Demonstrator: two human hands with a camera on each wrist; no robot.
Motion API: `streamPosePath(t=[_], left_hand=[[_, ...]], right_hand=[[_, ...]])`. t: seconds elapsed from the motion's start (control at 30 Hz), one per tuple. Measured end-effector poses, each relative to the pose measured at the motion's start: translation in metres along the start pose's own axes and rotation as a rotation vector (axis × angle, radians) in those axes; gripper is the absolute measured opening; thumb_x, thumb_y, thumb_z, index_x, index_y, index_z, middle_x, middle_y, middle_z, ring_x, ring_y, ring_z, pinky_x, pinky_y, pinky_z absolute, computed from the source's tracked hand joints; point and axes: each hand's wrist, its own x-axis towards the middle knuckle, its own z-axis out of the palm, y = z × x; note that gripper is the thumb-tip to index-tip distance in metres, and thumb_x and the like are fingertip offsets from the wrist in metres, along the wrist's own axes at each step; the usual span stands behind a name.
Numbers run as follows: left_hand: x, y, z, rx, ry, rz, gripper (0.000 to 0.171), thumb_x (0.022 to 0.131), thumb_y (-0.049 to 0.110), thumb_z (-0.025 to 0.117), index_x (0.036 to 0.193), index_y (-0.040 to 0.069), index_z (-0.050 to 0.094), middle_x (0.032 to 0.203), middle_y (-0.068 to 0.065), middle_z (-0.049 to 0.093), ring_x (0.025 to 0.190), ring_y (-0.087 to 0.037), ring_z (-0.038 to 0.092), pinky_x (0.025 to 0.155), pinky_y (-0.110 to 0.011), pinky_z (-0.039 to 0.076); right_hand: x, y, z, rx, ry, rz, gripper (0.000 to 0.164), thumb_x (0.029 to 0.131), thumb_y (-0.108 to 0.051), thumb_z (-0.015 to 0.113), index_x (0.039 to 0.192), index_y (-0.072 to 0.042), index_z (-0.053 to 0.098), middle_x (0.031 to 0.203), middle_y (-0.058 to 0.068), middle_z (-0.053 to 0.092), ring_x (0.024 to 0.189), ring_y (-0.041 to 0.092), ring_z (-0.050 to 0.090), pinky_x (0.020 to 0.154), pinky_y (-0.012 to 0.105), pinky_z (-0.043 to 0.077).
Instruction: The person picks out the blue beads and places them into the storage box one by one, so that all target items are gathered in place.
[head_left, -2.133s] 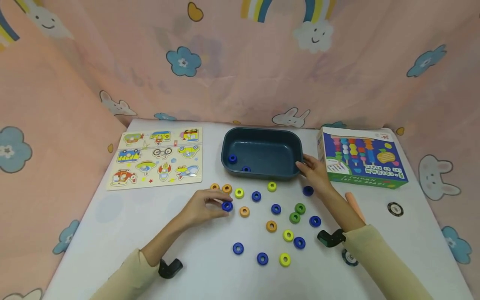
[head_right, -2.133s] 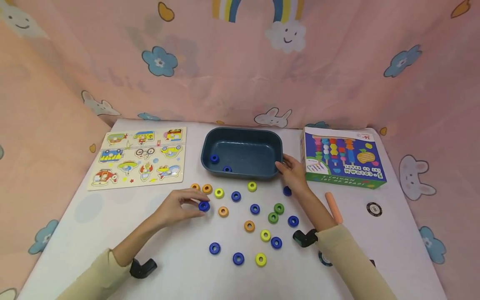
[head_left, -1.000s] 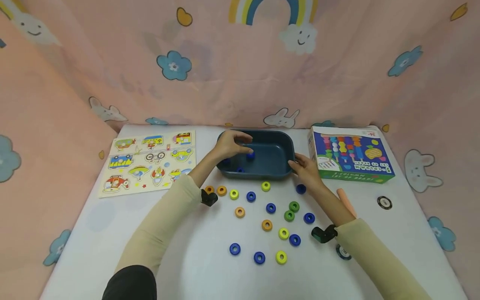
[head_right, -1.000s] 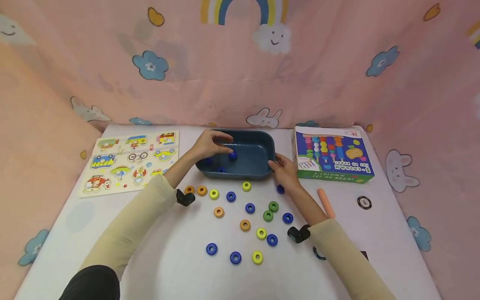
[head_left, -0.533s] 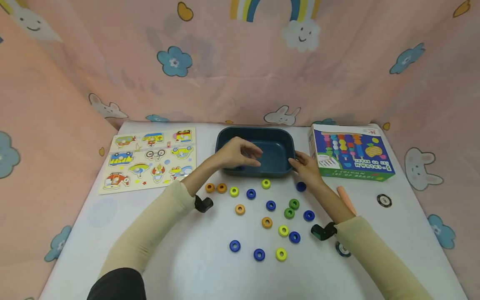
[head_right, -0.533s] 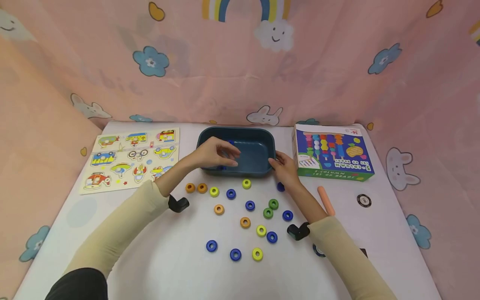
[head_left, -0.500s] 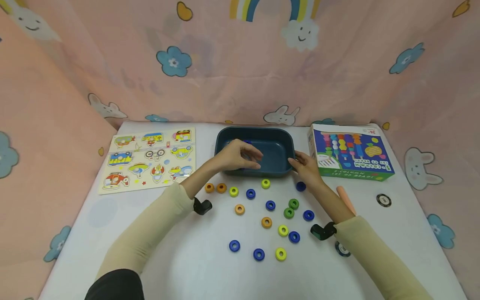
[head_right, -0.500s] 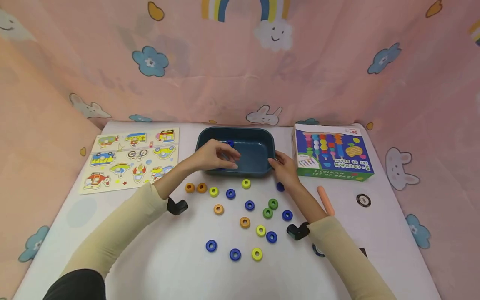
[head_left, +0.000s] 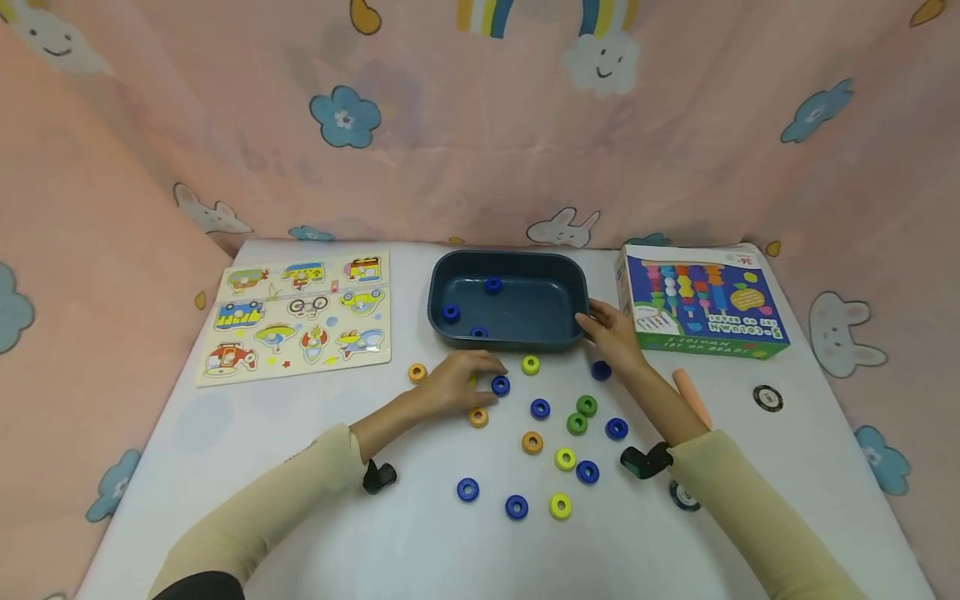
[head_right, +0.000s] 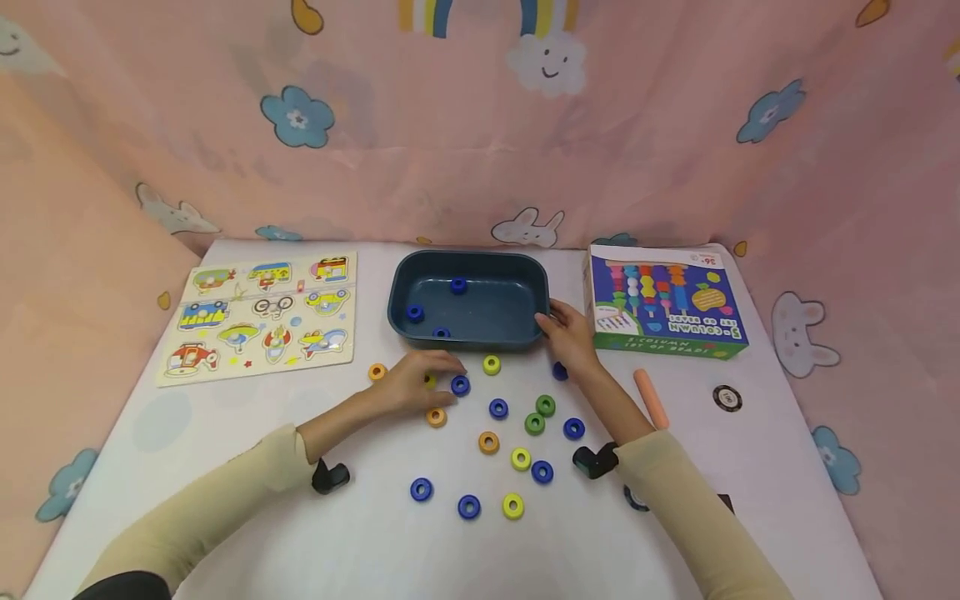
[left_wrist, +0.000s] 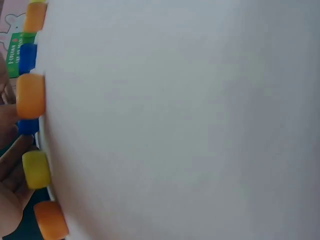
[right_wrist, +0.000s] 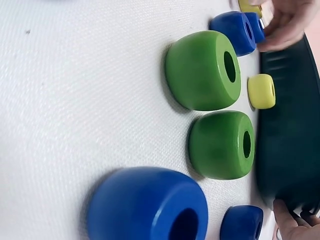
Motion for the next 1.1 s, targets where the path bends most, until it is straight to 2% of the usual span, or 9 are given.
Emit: streamPosePath(t=[0.17,0.33,0.47,0.6,0.7,0.77,0.9,1.1], left_hand=[[-0.003,-0.003,0.011,0.055,0.036,-0.006,0.034,0.074,0.009,0.077,0.106,0.005,0.067,0.105,0.0,0.063,0.102,-0.014,0.053,0.091,-0.03,0.041],[-0.004,0.003,0.009,-0.006,0.029,-0.036,0.034,0.073,0.008,0.078,0.105,0.005,0.067,0.101,0.002,0.064,0.098,-0.012,0.055,0.088,-0.029,0.044],[0.0,0.014,-0.002,-0.094,0.007,-0.017,0.034,0.073,0.003,0.077,0.105,0.002,0.067,0.098,0.001,0.064,0.091,-0.015,0.057,0.083,-0.032,0.049],[0.014,0.024,-0.022,-0.145,0.017,0.011,0.032,0.073,0.002,0.077,0.104,0.003,0.067,0.097,0.001,0.064,0.088,-0.015,0.059,0.079,-0.029,0.051],[0.028,0.028,-0.041,-0.14,0.034,0.021,0.031,0.073,0.004,0.077,0.103,0.004,0.068,0.1,-0.001,0.064,0.087,-0.014,0.06,0.077,-0.028,0.052],[0.039,0.029,-0.055,-0.138,0.028,0.006,0.032,0.074,0.005,0.077,0.104,0.004,0.067,0.101,-0.003,0.064,0.087,-0.014,0.061,0.076,-0.028,0.053],[0.062,0.029,-0.076,-0.118,0.021,-0.069,0.034,0.073,0.005,0.078,0.105,0.004,0.068,0.101,-0.004,0.065,0.088,-0.015,0.061,0.075,-0.024,0.052],[0.093,0.019,-0.091,-0.055,-0.013,-0.117,0.036,0.073,0.006,0.078,0.107,0.003,0.067,0.099,-0.004,0.067,0.089,-0.016,0.061,0.075,-0.023,0.05]], right_hand=[[-0.001,0.002,0.002,0.011,0.0,-0.002,0.05,0.096,-0.013,0.051,0.14,0.0,0.034,0.138,0.019,0.041,0.121,0.027,0.045,0.095,0.033,0.043],[-0.002,0.004,0.003,0.023,-0.009,-0.003,0.05,0.096,-0.012,0.051,0.14,0.002,0.033,0.137,0.02,0.041,0.121,0.028,0.045,0.095,0.032,0.043],[-0.002,0.003,0.001,0.011,-0.005,-0.001,0.05,0.096,-0.013,0.051,0.141,0.001,0.033,0.138,0.02,0.041,0.121,0.027,0.045,0.095,0.032,0.043],[-0.002,0.002,0.0,0.008,0.001,-0.011,0.05,0.096,-0.014,0.051,0.14,0.001,0.034,0.137,0.02,0.042,0.12,0.027,0.046,0.095,0.032,0.043],[-0.001,0.003,0.0,0.014,-0.003,-0.018,0.05,0.096,-0.013,0.052,0.14,0.001,0.034,0.136,0.02,0.043,0.119,0.027,0.046,0.094,0.032,0.044],[-0.001,0.005,0.001,0.018,-0.003,-0.015,0.049,0.095,-0.013,0.052,0.139,0.001,0.035,0.136,0.02,0.043,0.119,0.027,0.047,0.094,0.032,0.044],[0.0,0.006,0.001,0.012,0.001,0.001,0.05,0.096,-0.015,0.052,0.14,-0.001,0.035,0.137,0.018,0.043,0.12,0.026,0.047,0.094,0.031,0.044],[0.001,0.002,0.001,-0.001,0.01,-0.013,0.05,0.096,-0.015,0.052,0.14,-0.002,0.035,0.137,0.017,0.042,0.12,0.025,0.046,0.094,0.032,0.044]])
